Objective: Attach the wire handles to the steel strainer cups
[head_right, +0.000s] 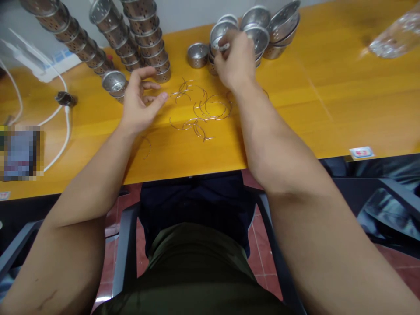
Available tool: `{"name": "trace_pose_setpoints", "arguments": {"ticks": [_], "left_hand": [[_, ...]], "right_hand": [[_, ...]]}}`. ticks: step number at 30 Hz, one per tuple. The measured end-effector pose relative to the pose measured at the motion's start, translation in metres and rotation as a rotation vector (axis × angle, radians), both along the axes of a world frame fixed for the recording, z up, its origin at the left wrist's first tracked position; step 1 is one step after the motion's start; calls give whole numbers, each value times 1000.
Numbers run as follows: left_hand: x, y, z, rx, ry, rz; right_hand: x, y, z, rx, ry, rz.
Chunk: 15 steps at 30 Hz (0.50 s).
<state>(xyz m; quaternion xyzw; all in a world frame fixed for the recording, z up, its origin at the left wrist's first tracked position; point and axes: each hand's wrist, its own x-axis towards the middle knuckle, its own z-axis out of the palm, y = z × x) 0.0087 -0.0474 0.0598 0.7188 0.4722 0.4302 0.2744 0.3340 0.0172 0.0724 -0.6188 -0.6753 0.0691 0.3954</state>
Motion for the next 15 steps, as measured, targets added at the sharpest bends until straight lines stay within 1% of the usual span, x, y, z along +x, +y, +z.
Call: {"name": "trace_pose_setpoints", "arguments": {"ticks": [2, 4, 7, 10, 12, 15], "left_hand": [[-1, -2, 1, 12, 14, -2], [-3, 1, -3, 52, 7, -24], [-9, 12, -14, 143, -43, -62], [-13, 24, -24, 163, -53, -60], [-14, 25, -26, 154, -42, -57], [-11, 18, -21, 135, -8, -38]], "right_hand": [[-4, -9, 8, 25, 3, -78], [-5, -14, 12, 47, 8, -92], [-4, -15, 12, 85, 27, -54], [1, -12, 6, 96, 44, -19], [4, -9, 4, 98, 48, -13], [6, -7, 4, 79, 32, 21]]}}
